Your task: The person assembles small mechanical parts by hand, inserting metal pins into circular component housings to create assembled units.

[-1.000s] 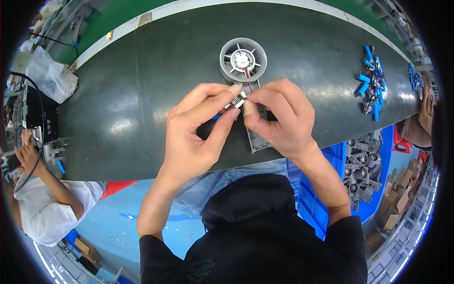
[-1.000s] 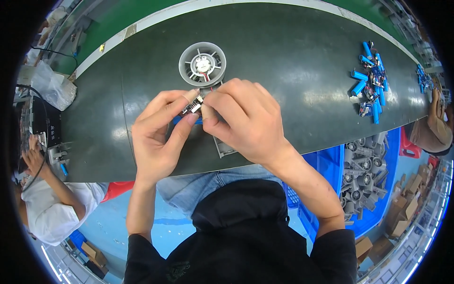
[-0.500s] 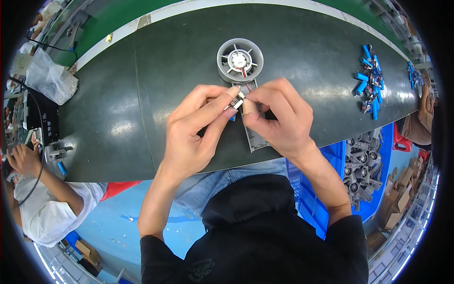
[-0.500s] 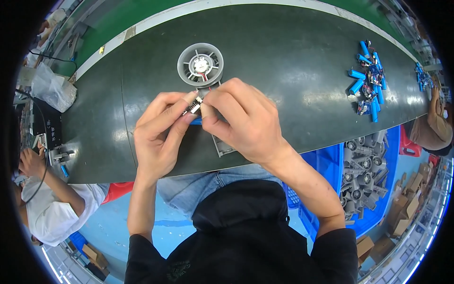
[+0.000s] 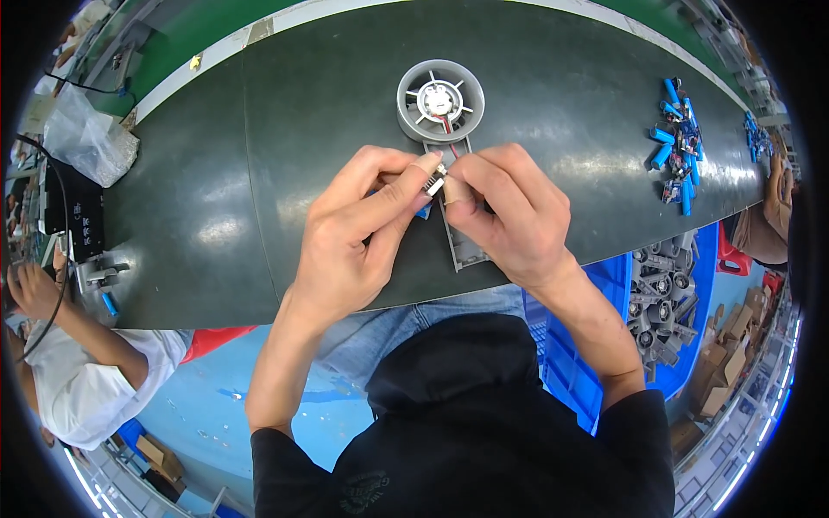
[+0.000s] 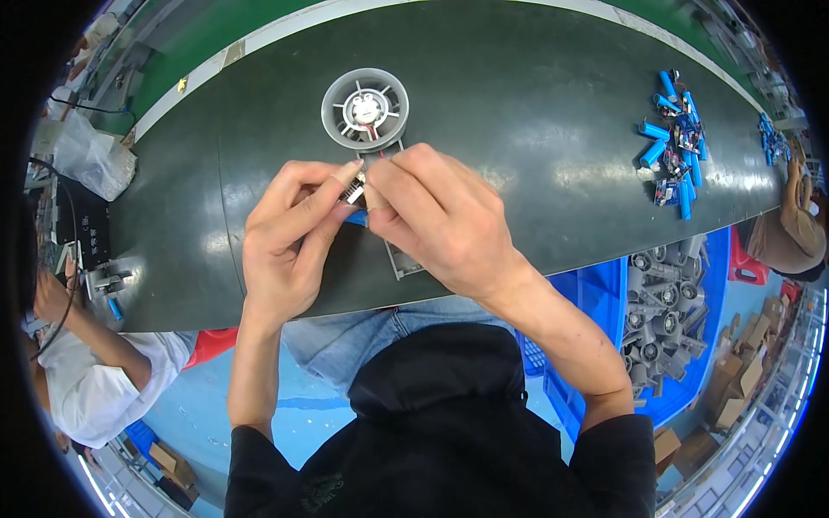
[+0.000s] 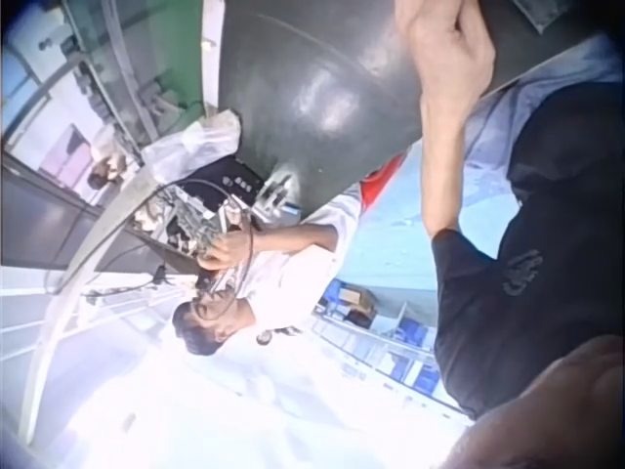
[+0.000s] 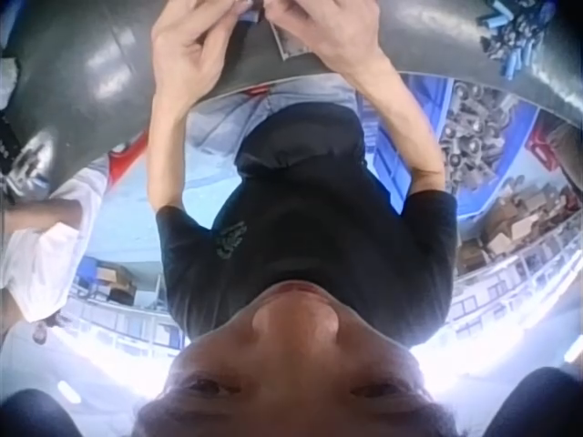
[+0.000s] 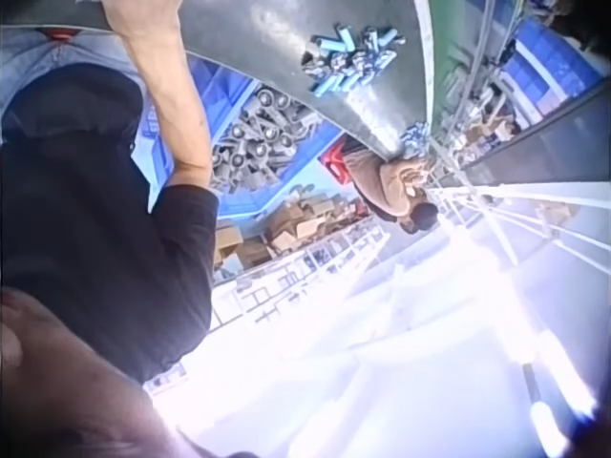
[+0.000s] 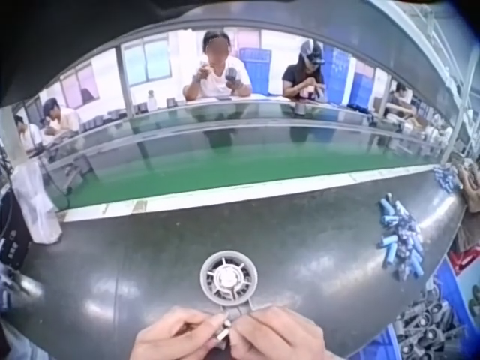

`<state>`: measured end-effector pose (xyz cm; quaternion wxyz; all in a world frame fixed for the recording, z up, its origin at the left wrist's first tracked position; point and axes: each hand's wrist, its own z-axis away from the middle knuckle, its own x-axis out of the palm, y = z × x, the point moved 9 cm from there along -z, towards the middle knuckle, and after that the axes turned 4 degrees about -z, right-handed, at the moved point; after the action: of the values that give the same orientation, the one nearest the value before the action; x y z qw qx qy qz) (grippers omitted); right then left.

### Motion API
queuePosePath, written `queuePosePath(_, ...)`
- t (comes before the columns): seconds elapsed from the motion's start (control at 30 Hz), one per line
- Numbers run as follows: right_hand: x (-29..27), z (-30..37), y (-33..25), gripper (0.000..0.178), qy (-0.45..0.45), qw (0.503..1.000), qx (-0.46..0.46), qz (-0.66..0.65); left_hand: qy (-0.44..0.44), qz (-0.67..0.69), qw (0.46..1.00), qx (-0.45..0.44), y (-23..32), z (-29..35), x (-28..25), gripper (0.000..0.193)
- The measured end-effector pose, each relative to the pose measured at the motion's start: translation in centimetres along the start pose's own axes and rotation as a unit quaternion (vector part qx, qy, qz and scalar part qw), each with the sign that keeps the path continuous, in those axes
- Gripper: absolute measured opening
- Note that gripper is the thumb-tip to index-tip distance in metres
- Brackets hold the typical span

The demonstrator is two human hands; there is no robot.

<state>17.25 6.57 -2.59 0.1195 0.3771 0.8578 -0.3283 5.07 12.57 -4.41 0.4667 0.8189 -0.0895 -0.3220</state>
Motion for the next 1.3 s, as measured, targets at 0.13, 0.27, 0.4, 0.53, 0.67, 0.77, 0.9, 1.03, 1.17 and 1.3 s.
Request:
queuePosePath(0.13,-0.1,-0.2,-0.2,0.023,-0.007,1.000,0.002,0.000,-0.004,0.003,1.000,0.012,0.1,0.0,-0.1,0.040)
queuePosePath(0.27,-0.1,-0.2,0.0,0.022,-0.010,1.000,0.004,-0.006,-0.031,0.015,0.999,0.009,0.1,0.0,0.1,0.036)
queuePosePath(0.4,-0.1,0.0,0.1,0.022,-0.018,1.000,0.001,-0.012,-0.033,0.029,0.999,0.000,-0.2,0.1,0.1,0.036)
queuePosePath(0.53,-0.1,0.1,-0.1,0.021,-0.024,0.999,-0.017,-0.014,-0.040,0.045,0.998,-0.002,-0.3,0.2,0.2,0.036)
queuePosePath(0.67,-0.1,0.0,0.1,0.020,-0.034,0.999,-0.011,-0.019,-0.016,0.055,0.998,0.012,0.0,0.0,0.0,0.035)
queuePosePath(0.77,-0.2,-0.5,0.0,0.020,-0.033,0.999,0.004,-0.022,0.008,0.042,0.999,0.005,0.2,-0.1,-0.5,0.034)
queuePosePath(0.9,-0.7,-0.2,0.1,0.023,-0.026,0.998,0.031,-0.046,0.036,0.024,0.999,-0.004,-0.1,0.3,-0.6,0.033)
queuePosePath(1.03,-2.4,1.0,0.9,0.032,-0.031,0.989,0.133,-0.058,0.039,0.011,0.999,0.016,0.1,0.3,-0.5,0.033)
queuePosePath(1.17,-2.3,3.3,2.9,0.040,-0.055,0.947,0.304,-0.093,0.037,-0.005,0.999,0.004,-0.2,0.3,-0.7,0.034)
queuePosePath(1.3,-0.1,4.9,3.1,0.049,-0.093,0.883,0.406,-0.217,0.057,-0.004,0.998,-0.019,0.2,0.1,-0.6,0.049)
